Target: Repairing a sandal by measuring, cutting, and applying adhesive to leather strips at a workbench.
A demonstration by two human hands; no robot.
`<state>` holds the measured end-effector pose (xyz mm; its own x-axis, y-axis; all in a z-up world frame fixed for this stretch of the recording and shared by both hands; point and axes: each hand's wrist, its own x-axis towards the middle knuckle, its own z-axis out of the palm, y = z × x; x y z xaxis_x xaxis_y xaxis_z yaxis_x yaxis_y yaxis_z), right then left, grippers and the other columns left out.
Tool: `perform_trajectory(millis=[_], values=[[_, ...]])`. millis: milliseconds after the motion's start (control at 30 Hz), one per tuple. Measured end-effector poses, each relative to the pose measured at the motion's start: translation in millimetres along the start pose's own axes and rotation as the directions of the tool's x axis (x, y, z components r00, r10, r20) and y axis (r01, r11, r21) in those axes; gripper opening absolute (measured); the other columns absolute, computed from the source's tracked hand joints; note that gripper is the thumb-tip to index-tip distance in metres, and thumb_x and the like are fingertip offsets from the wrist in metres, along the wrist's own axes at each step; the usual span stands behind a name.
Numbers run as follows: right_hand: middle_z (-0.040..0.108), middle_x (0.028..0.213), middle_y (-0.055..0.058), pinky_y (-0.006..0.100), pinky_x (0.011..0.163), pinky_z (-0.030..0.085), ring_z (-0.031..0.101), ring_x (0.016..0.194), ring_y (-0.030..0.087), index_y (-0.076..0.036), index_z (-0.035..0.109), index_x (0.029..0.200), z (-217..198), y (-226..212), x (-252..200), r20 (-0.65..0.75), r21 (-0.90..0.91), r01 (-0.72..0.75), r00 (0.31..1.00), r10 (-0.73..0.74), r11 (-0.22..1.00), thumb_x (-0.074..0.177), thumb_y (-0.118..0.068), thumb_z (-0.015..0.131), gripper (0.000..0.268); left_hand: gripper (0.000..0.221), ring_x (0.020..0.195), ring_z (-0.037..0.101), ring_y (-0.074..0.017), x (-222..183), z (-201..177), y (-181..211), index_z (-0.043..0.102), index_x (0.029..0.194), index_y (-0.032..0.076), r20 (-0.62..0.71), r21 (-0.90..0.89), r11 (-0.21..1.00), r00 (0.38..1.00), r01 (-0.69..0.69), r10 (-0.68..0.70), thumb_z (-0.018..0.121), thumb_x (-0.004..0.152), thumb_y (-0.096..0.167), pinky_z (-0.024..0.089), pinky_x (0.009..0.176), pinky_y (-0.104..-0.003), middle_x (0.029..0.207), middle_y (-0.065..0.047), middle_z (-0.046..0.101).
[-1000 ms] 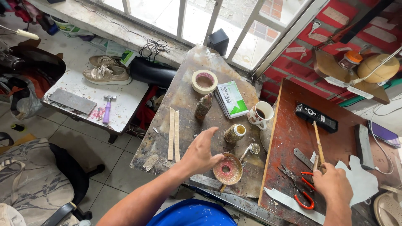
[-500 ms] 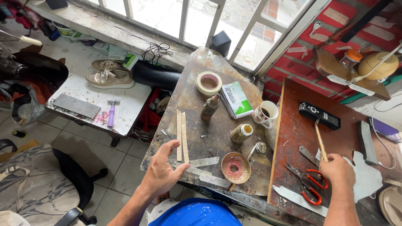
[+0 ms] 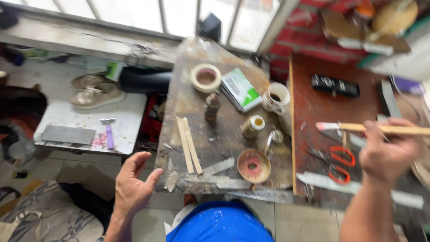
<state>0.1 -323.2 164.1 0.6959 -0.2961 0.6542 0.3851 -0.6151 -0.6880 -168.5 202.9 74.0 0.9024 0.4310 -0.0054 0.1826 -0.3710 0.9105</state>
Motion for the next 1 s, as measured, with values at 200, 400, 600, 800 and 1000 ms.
perform_trajectory(millis=[200, 400, 600, 800, 1000], values=[[0.058, 0.091, 0.013, 0.036, 0.071, 0.060, 0.065, 0.073, 0.025, -0.001, 0.054, 0.113, 34, -10, -14, 0.061, 0.180, -0.008, 0.998, -0.003, 0.984, 0.104, 0.016, 0.076, 0.029, 0.057, 0.118, 0.066, -0.0258, 14, 8, 9, 0.062, 0.129, -0.002, 0.077, 0.028, 0.985, 0.982, -0.172, 0.170, 0.083, 0.079, 0.015, 0.052, 0.110, -0.034, 0.126, -0.019, 0.067], [0.063, 0.094, 0.012, 0.033, 0.076, 0.060, 0.065, 0.084, 0.022, -0.001, 0.057, 0.113, 45, 19, -13, 0.187, 0.097, 0.017, 0.982, -0.035, 0.995, 0.100, 0.011, 0.080, 0.028, 0.053, 0.122, 0.065, -0.0253, 7, 28, 16, 0.061, 0.130, -0.004, 0.065, -0.024, 0.986, 0.984, -0.167, 0.169, 0.081, 0.082, 0.008, 0.050, 0.113, -0.033, 0.128, -0.019, 0.066], [0.068, 0.089, 0.011, 0.026, 0.060, 0.052, 0.067, 0.072, 0.014, -0.005, 0.063, 0.116, 37, 17, -3, 0.383, 0.006, -0.179, 0.909, 0.163, 0.984, 0.113, -0.003, 0.074, 0.011, 0.048, 0.114, 0.067, -0.0234, -7, 37, 29, 0.064, 0.125, 0.001, -0.012, 0.111, 0.974, 0.980, -0.197, 0.200, 0.084, 0.083, 0.015, 0.054, 0.105, -0.033, 0.121, -0.014, 0.069], [0.061, 0.118, 0.027, 0.037, 0.078, 0.065, 0.067, 0.091, 0.032, -0.002, 0.048, 0.124, 38, -56, 4, 0.461, 0.433, -0.149, 0.884, -0.076, 0.889, 0.118, -0.001, 0.065, 0.018, 0.047, 0.113, 0.066, -0.0240, -22, 44, 38, 0.064, 0.124, 0.002, -0.022, 0.137, 0.961, 0.969, -0.241, 0.247, 0.084, 0.083, 0.015, 0.054, 0.104, -0.034, 0.119, -0.013, 0.068], [0.066, 0.095, 0.019, 0.028, 0.071, 0.061, 0.067, 0.078, 0.022, 0.008, 0.061, 0.110, 90, -80, 8, 0.614, 0.428, -0.025, 0.742, -0.270, 0.903, 0.106, 0.021, 0.068, 0.015, 0.047, 0.113, 0.068, -0.0260, -42, 49, 35, 0.064, 0.123, 0.003, -0.057, 0.147, 0.963, 0.970, -0.227, 0.238, 0.084, 0.082, 0.017, 0.055, 0.102, -0.037, 0.117, -0.013, 0.069]])
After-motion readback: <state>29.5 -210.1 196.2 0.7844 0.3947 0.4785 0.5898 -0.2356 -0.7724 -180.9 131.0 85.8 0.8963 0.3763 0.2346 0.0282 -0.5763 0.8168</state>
